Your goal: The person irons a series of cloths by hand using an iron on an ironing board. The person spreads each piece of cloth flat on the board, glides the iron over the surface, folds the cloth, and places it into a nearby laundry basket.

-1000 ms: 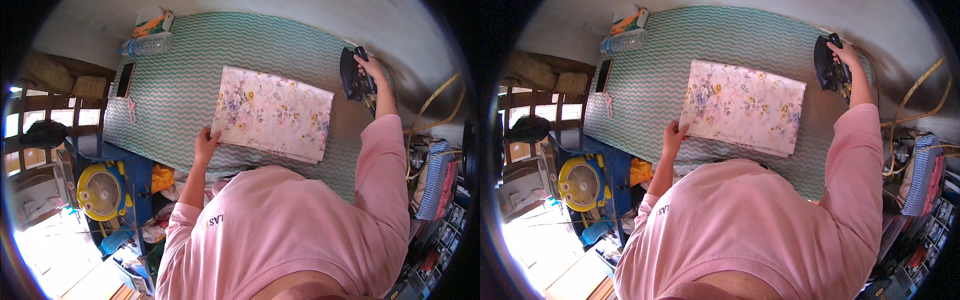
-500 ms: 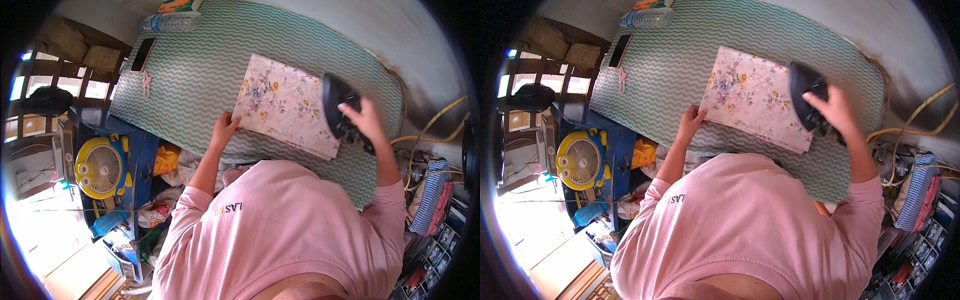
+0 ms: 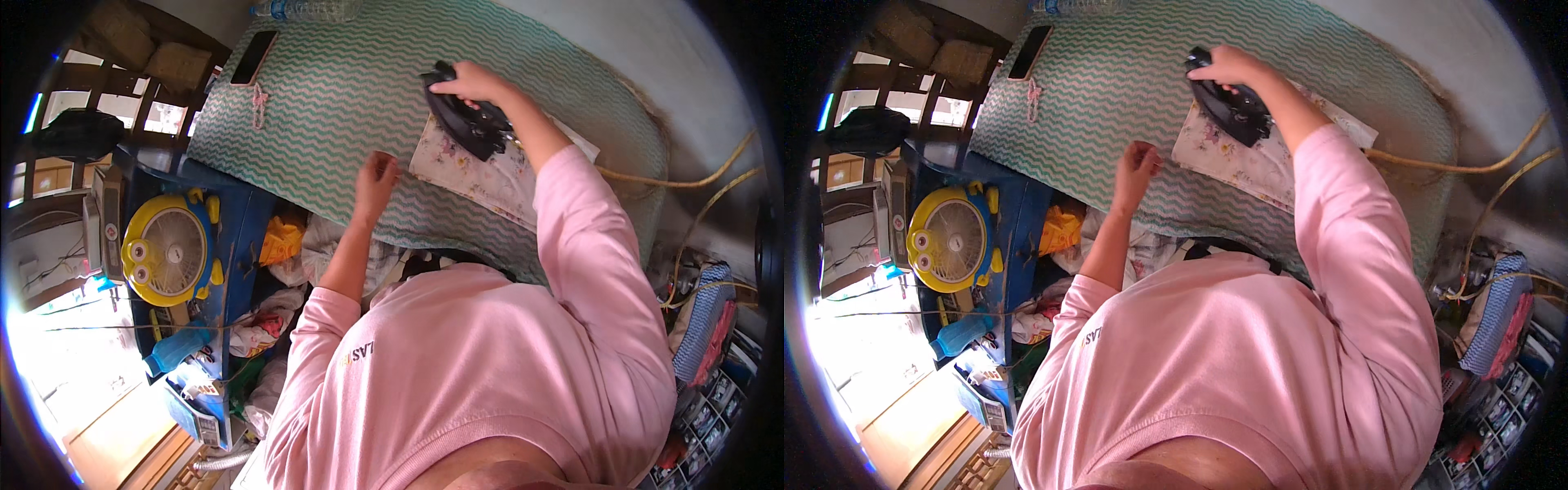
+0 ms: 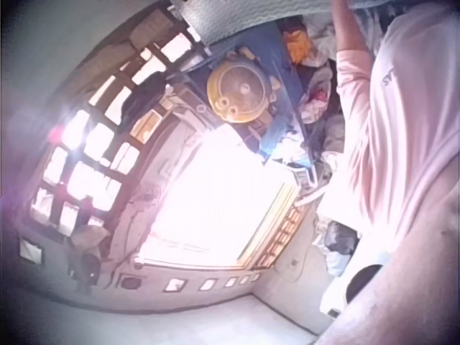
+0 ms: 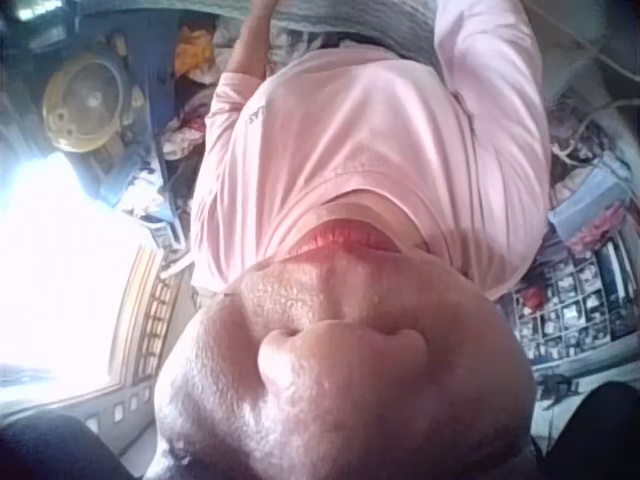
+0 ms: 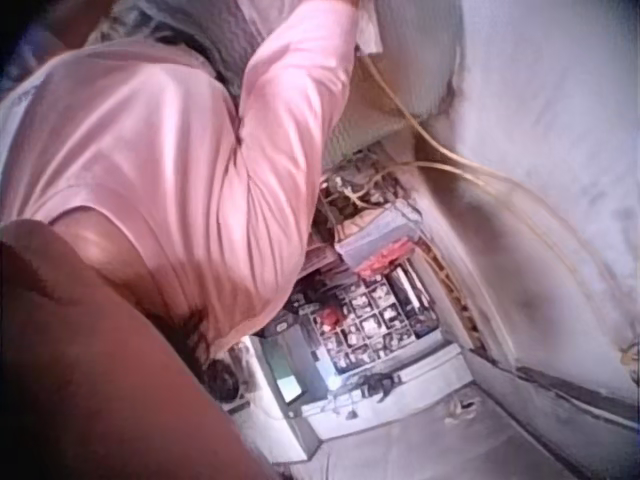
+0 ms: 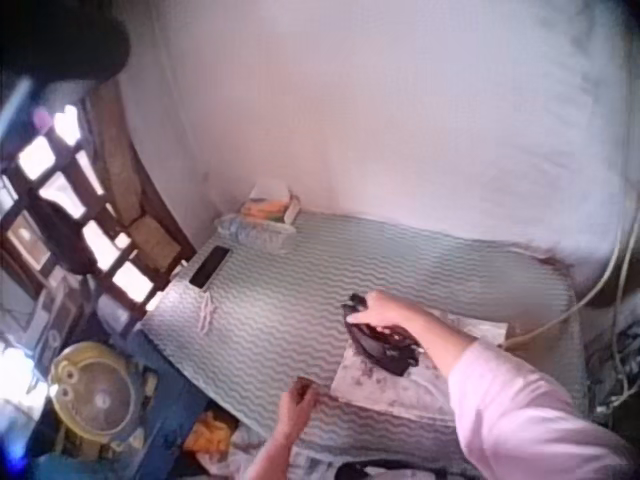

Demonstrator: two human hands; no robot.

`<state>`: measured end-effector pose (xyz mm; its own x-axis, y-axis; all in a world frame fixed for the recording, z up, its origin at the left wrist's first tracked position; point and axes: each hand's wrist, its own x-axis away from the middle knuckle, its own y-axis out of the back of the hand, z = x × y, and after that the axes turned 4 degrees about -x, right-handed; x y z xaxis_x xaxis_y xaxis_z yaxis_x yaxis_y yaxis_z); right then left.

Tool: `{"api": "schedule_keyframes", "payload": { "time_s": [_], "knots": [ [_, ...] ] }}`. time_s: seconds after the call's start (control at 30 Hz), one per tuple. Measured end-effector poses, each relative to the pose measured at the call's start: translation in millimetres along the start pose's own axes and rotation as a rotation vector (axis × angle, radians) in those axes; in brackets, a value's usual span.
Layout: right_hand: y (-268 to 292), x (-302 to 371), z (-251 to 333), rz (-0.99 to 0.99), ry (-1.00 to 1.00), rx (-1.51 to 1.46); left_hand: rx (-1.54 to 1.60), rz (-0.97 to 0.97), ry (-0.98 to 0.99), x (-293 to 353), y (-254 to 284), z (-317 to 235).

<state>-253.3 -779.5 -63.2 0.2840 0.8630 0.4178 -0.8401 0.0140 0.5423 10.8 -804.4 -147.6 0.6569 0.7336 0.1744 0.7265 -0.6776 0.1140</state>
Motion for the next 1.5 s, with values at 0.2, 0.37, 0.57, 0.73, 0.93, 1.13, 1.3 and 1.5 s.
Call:
{"api": "schedule_keyframes", "payload": {
  "time_s": [0.2, 0.37, 0.57, 0.73, 0.93, 1.13, 1.3, 1.5],
  "knots": [
    [-86, 46, 4, 0.159, 0.222, 0.153, -0.014, -0.178, -0.030, -7, 26, -6],
    [-70, 112, -21, 0.075, 0.202, 0.192, -0.392, -0.063, -0.205, -13, -5, 7],
    [64, 129, -124, -0.307, -0.288, -0.145, -0.711, 0.127, -0.095, -16, -26, -11],
    [59, 162, -137, -0.272, -0.325, -0.212, -0.638, 0.134, -0.108, -12, -24, -4],
    [-46, 213, -76, -0.020, -0.051, 0.127, -0.062, 0.075, 0.098, -1, -29, -5],
    [-9, 129, -73, -0.230, -0.070, 0.006, 0.005, 0.153, 0.061, 1, -20, -11],
    [36, 40, -49, -0.137, -0.042, -0.171, -0.109, -0.123, -0.047, 7, -5, -19],
    [-61, 44, 0, 0.205, 0.236, 0.183, -0.088, -0.365, -0.022, 21, 47, -1]
  ]
}}
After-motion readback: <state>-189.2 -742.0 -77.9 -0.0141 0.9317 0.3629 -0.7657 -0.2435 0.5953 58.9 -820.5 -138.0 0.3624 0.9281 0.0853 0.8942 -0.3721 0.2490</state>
